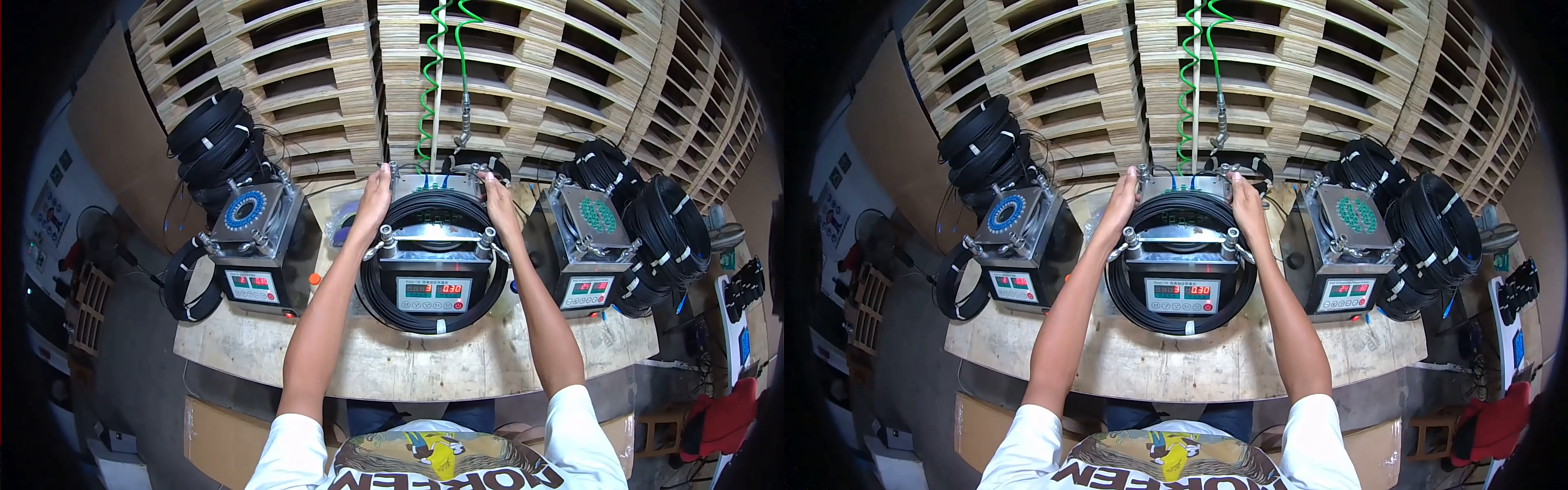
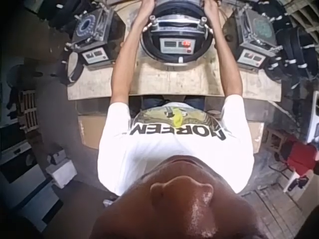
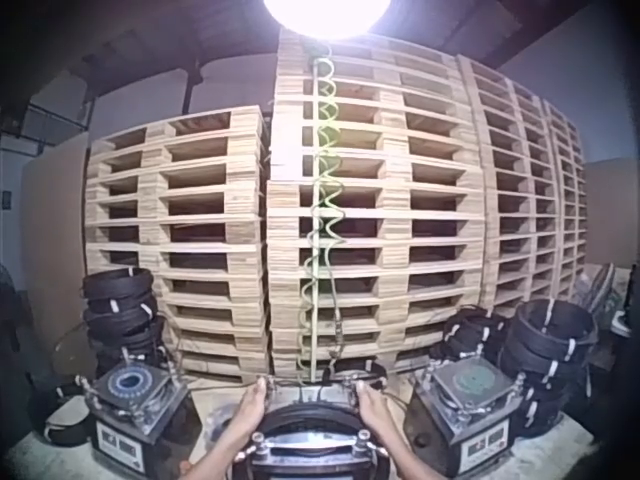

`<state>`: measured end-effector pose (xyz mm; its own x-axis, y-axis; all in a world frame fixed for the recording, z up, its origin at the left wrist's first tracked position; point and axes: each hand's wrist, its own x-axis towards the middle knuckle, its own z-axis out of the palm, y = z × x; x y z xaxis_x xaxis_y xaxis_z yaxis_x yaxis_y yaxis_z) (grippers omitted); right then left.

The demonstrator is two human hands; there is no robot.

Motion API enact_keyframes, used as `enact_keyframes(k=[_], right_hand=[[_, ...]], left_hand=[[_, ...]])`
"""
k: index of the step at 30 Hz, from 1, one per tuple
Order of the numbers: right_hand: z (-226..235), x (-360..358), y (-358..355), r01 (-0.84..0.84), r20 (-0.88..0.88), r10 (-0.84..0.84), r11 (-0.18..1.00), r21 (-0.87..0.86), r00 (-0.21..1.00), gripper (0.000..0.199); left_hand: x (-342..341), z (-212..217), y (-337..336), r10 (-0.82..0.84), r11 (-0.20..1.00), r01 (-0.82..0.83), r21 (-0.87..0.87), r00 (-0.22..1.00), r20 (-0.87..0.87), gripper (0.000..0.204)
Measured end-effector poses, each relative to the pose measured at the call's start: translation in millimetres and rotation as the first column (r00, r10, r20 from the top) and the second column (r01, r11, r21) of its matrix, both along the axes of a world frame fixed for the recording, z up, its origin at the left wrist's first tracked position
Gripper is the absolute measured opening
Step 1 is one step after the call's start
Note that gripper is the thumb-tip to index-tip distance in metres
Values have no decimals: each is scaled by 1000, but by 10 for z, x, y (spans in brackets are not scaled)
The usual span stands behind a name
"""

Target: Operating fiber optic polishing machines to polish cable connectors and handling cable coils.

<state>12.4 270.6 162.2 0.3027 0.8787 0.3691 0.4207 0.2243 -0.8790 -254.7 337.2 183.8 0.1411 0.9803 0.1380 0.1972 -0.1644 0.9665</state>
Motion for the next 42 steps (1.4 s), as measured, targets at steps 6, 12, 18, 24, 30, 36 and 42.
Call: enact_keyframes(k=[6, 12, 18, 24, 30, 36, 42], right_hand=[[-16, -68, 17, 17, -78, -8, 993, 114, 997, 52], [-35, -22, 25, -4, -76, 7, 999, 40, 997, 53], [-22, -36, 11, -15, -92, 19, 999, 42, 996, 52], [-30, -17, 8, -17, -108, 22, 998, 53, 994, 51], [31, -139, -39, 38, -141, -22, 993, 114, 990, 49], [98, 10, 18, 61, -223, -58, 998, 4, 973, 54], [218, 318, 541, -30, -254, -68, 931, -364, 965, 58]], left_hand=[[-12, 32, -37, 3, 1000, -3, -20, 1000, 31, 72], [22, 68, -120, 27, 1000, -28, 1, 998, 49, 75], [-29, 106, -94, -17, 999, 17, -46, 1000, 9, 80], [-2, 55, -74, -11, 1000, 11, -14, 999, 34, 79], [-27, 46, -59, -16, 999, 17, -40, 1000, 26, 74], [2, 67, -71, -17, 1000, 17, 8, 1000, 12, 75], [-51, 2, -10, -34, 999, 34, 41, 999, -11, 70]])
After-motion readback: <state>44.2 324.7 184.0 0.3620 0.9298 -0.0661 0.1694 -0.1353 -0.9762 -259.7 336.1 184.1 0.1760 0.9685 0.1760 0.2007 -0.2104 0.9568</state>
